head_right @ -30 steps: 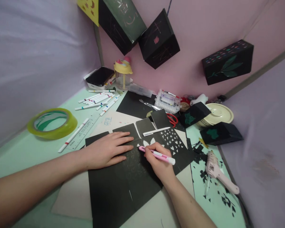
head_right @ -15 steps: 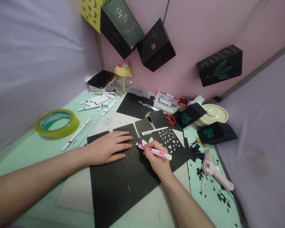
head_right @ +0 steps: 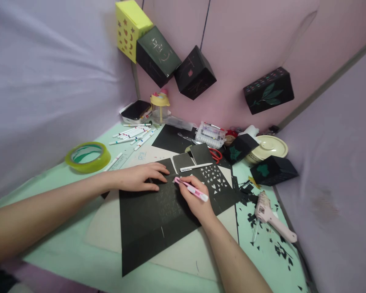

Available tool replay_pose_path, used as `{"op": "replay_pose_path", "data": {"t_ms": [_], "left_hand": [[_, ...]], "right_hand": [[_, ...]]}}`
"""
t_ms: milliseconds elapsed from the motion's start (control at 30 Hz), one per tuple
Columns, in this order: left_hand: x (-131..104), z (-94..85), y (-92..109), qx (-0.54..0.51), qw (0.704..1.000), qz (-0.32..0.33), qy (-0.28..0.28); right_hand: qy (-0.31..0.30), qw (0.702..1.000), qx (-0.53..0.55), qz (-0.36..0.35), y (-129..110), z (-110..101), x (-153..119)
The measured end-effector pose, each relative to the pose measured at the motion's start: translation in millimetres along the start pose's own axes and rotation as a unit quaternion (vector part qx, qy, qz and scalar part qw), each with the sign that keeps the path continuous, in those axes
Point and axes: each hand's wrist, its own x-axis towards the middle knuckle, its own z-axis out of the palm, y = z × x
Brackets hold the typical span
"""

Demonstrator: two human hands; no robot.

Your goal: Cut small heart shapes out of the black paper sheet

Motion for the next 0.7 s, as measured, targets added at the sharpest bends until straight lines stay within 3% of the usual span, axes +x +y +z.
{"op": "replay_pose_path", "data": {"t_ms": [233,333,533,700], "left_hand": [[10.5,-18.2,-11.3,-0.020,0.998,-0.041,-0.033],[21.4,-20.4,-8.7,-0.006,0.997,-0.068,-0.022],[35.4,13.5,6.6,0.061,0.992,-0.092,0.055],[30.6,33.6,6.6,0.082,0.991,-0.081,0.067]], "right_hand": [[-0.020,0.999,0.039,-0.020,1.7,-1.3,0.0],[-0.018,0.999,0.042,-0.027,-1.0,-3.2,-1.6],[0.012,0.998,0.014,-0.068,-7.7,-11.6,-3.1],[0.029,0.999,-0.008,-0.015,-4.4,-15.8,-0.9]]}}
